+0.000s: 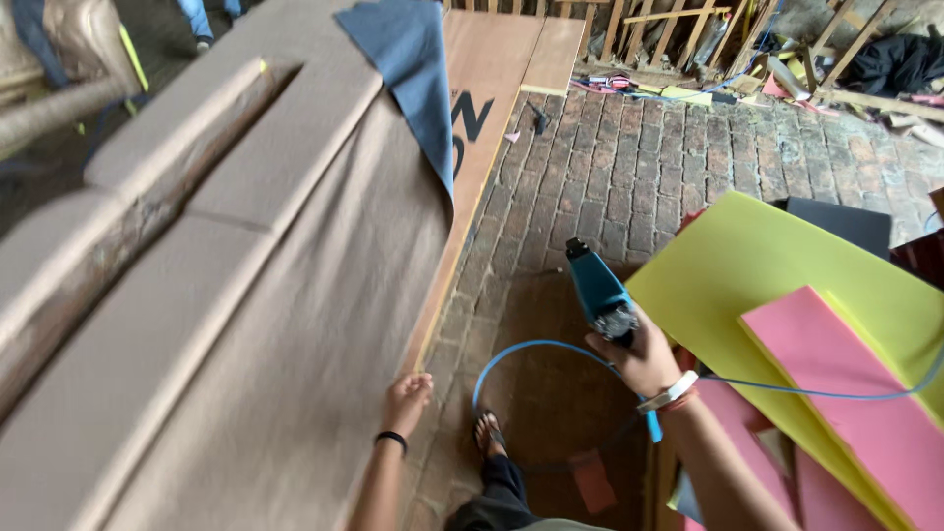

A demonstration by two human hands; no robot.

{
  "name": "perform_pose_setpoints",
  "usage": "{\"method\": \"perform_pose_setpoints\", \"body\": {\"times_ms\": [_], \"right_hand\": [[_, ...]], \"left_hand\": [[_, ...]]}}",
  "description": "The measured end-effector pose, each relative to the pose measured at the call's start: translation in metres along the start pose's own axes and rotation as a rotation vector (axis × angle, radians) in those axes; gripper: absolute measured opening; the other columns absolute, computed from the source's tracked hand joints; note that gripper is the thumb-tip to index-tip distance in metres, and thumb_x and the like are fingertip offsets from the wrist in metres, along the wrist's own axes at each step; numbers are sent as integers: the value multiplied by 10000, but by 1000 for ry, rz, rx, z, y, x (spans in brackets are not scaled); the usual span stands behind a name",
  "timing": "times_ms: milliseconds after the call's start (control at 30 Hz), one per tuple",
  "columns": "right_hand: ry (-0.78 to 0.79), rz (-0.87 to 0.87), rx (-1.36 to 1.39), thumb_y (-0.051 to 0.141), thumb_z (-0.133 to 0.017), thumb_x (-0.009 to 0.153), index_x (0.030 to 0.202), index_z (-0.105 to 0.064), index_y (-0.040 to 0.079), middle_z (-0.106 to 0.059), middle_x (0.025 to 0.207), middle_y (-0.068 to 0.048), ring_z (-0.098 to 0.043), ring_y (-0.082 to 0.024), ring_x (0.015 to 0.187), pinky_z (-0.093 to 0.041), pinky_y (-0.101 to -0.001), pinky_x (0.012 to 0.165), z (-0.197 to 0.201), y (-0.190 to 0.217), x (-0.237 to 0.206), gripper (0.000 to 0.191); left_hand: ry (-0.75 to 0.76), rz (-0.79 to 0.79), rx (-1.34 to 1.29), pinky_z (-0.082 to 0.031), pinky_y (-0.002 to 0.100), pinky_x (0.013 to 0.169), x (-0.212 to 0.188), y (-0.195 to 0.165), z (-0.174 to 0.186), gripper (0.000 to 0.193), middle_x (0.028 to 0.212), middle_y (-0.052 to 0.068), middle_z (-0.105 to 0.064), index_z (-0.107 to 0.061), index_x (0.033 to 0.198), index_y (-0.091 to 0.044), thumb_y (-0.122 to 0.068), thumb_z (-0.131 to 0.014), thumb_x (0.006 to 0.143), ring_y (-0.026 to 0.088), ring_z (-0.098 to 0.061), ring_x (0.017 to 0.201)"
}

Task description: The person gathers thin wooden strips from a cluttered work area, lays a gray fabric over a large plywood panel, and uses a pneumatic nail gun to fasten the fabric edge along the panel, pressing the fabric taut and nailing along its length. At the end the person picks up a spray gun and an air hose.

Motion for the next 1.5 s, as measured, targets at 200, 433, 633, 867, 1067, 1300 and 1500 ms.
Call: {"method": "perform_pose_setpoints", "body": {"times_ms": [200, 433, 633, 867, 1067, 1300, 1500], "right_hand": [[-161, -80, -350, 110, -857, 761, 1092, -635, 16, -689, 891, -45, -628, -142, 830, -524, -309, 774, 45, -37, 158, 409], [-274, -134, 194, -15, -740, 676, 1011, -707, -1, -740, 899, -53, -680, -160, 827, -537, -298, 770, 56, -97, 289, 337], [-303, -77, 618, -5, -616, 748, 997, -666, -41, -696, 854, -111, -647, -244, 764, -519, -358, 728, 85, -141, 442, 256], [-416, -494, 1109, 187, -628, 864, 968, -503, 127, -601, 736, -71, -592, -241, 626, -522, -400, 612, 99, -220, 672, 174], [-197, -692, 1097, 206, -634, 892, 948, -504, 137, -582, 728, -43, -590, -231, 604, -512, -411, 602, 64, -290, 785, 157], [174, -551, 327, 295, -810, 823, 1388, -386, 83, -643, 1241, -128, -651, -272, 1162, -550, -431, 997, 37, -394, 943, 738], [292, -799, 43, 397, -780, 826, 1495, -377, 77, -662, 1400, -154, -647, -264, 1259, -541, -412, 1030, 131, -490, 1031, 844]], "left_hand": [[99, -22, -157, -533, 247, 682, 180, -67, -52, 248, 857, 8, -725, -725, 1077, -22, -184, -693, 892, 88, -641, 716], [141, -20, -56, -517, 246, 671, 313, -136, -94, 245, 846, 0, -715, -725, 1065, -37, -203, -716, 884, 74, -622, 701], [212, -35, -103, -525, 247, 686, 413, -243, -158, 271, 893, -11, -709, -707, 1124, -40, -207, -714, 910, 73, -628, 731], [220, -224, -137, -530, 261, 710, 530, -455, -286, 426, 967, -7, -733, -683, 1192, -80, -428, -583, 969, 80, -679, 840], [62, -288, 247, -530, 339, 756, 644, -547, -341, 600, 973, 78, -734, -678, 1156, -53, -589, -494, 959, 209, -687, 902], [-117, 136, 265, -491, 434, 502, 823, -491, -351, 685, 590, 141, -635, -649, 856, -10, -610, -368, 1029, 270, -650, 513], [-339, 340, 470, -409, 428, 443, 991, -448, -326, 832, 584, 152, -605, -669, 750, 12, -671, -316, 1069, 284, -567, 478]]}}
Point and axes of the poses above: each hand's wrist, its own x-axis towards the middle knuckle, its own z-axis out of the back of the hand, y = z × x, the point moved 9 cm from there along x, towards the middle knuckle
